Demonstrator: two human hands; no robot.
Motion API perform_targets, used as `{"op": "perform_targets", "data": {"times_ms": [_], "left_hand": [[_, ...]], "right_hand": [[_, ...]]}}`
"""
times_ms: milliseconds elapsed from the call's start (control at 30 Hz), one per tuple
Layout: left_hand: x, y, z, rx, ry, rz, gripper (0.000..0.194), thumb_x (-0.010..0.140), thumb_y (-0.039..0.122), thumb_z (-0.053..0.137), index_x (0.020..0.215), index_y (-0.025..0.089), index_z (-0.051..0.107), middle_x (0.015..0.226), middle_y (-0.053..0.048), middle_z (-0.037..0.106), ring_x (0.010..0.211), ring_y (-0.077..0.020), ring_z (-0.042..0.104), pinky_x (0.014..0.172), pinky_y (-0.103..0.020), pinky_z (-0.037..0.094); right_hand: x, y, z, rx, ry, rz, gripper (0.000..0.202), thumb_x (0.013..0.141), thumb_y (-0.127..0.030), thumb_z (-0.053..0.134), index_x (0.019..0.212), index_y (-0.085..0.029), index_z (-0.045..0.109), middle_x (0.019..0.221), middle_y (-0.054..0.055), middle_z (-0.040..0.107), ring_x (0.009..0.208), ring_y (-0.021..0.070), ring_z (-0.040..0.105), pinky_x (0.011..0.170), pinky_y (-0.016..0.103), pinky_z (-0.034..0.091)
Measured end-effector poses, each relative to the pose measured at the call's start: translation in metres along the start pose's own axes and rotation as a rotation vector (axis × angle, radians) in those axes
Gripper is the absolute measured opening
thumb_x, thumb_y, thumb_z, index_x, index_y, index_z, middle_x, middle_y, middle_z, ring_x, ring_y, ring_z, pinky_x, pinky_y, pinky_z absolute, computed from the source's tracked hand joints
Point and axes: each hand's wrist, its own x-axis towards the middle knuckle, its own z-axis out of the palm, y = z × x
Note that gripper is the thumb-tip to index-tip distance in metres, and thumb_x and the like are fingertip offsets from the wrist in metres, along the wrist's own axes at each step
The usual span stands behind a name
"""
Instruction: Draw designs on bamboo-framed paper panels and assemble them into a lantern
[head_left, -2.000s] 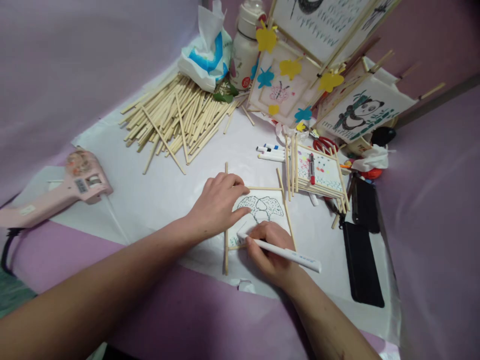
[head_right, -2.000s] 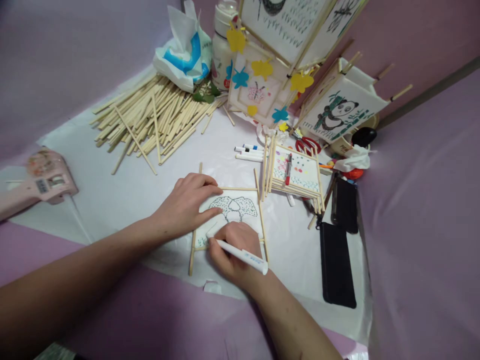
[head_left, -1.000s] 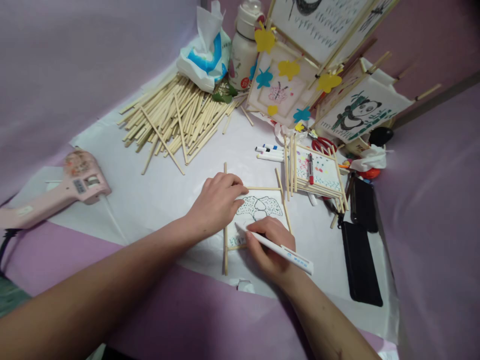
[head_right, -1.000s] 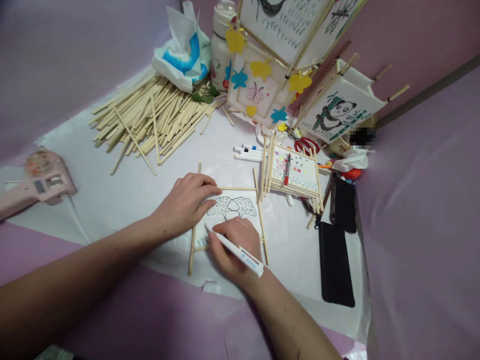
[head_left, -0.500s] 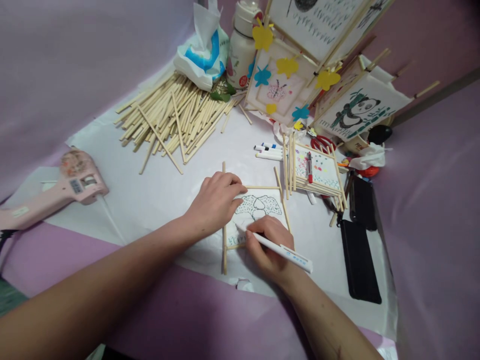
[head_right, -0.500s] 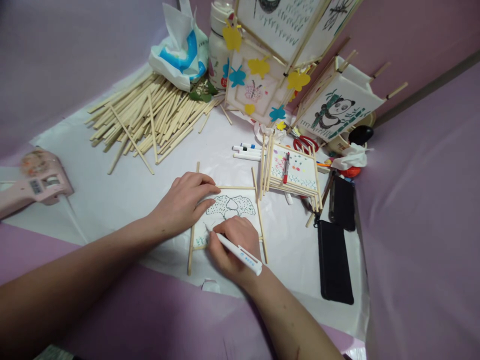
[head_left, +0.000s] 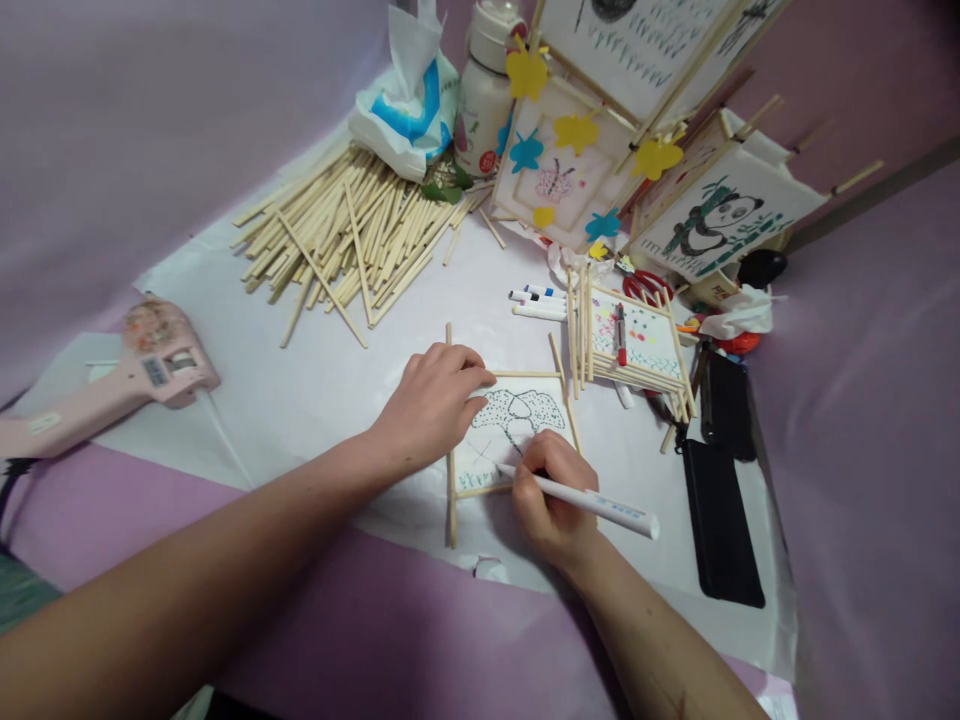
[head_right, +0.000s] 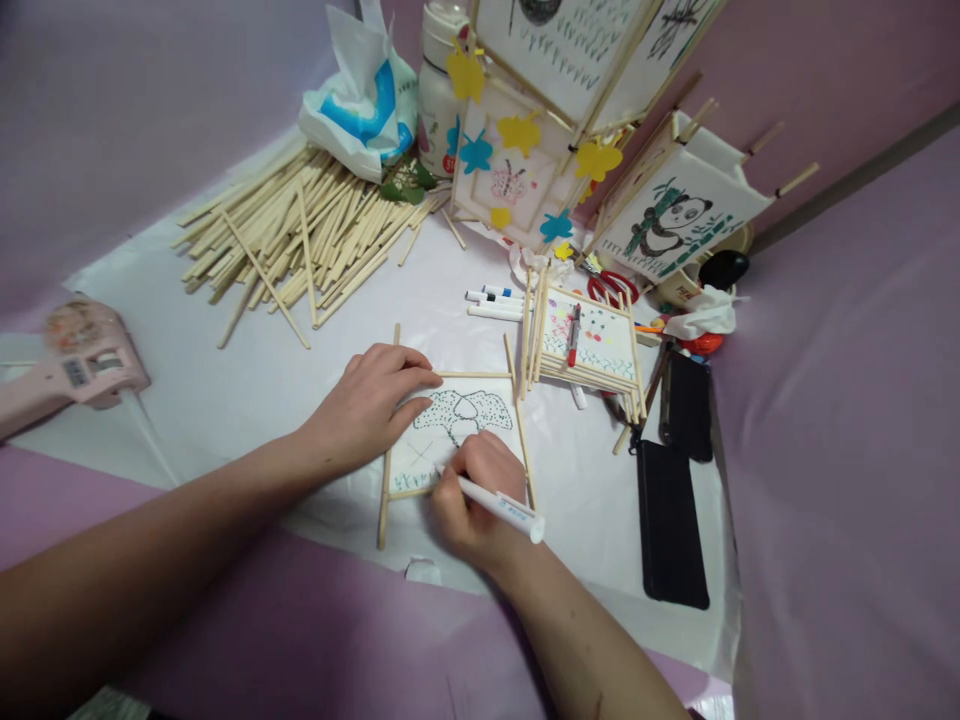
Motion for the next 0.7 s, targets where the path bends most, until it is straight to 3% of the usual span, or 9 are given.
{"op": "perform_targets", "data": {"times_ms": [300, 567, 700], "left_hand": [[-0.0003, -0.0016, 0.0013, -0.002, 0.010, 0.011, 0.023, 0.093, 0.020, 0.059, 0.114, 0.022, 0.068, 0.124, -0.007, 0.063, 0.118, -0.0277, 0.051, 0.097, -0.045, 0.040], [-0.0006, -0.0027, 0.0028, 0.002, 0.032, 0.021, 0.022, 0.093, 0.020, 0.060, 0.113, 0.022, 0.068, 0.122, -0.007, 0.063, 0.116, -0.0275, 0.051, 0.096, -0.044, 0.041], [-0.0005, -0.0034, 0.0035, 0.000, 0.029, 0.021, 0.022, 0.093, 0.020, 0.060, 0.113, 0.022, 0.068, 0.122, -0.007, 0.063, 0.116, -0.0275, 0.051, 0.096, -0.045, 0.041]], "right_hand": [[-0.0039, 0.0032, -0.0004, 0.050, 0.067, 0.031, 0.017, 0.085, -0.013, 0.052, 0.073, -0.022, 0.045, 0.065, -0.003, 0.046, 0.059, 0.0134, 0.043, 0.055, 0.031, 0.034], [0.0020, -0.0026, -0.0013, -0.014, -0.032, -0.016, 0.015, 0.090, -0.015, 0.054, 0.076, -0.022, 0.052, 0.065, -0.002, 0.053, 0.060, 0.0132, 0.050, 0.057, 0.030, 0.039], [0.0012, -0.0005, -0.0007, -0.021, -0.020, -0.013, 0.018, 0.089, -0.015, 0.054, 0.073, -0.022, 0.047, 0.063, -0.003, 0.049, 0.059, 0.0133, 0.046, 0.056, 0.030, 0.036]]}}
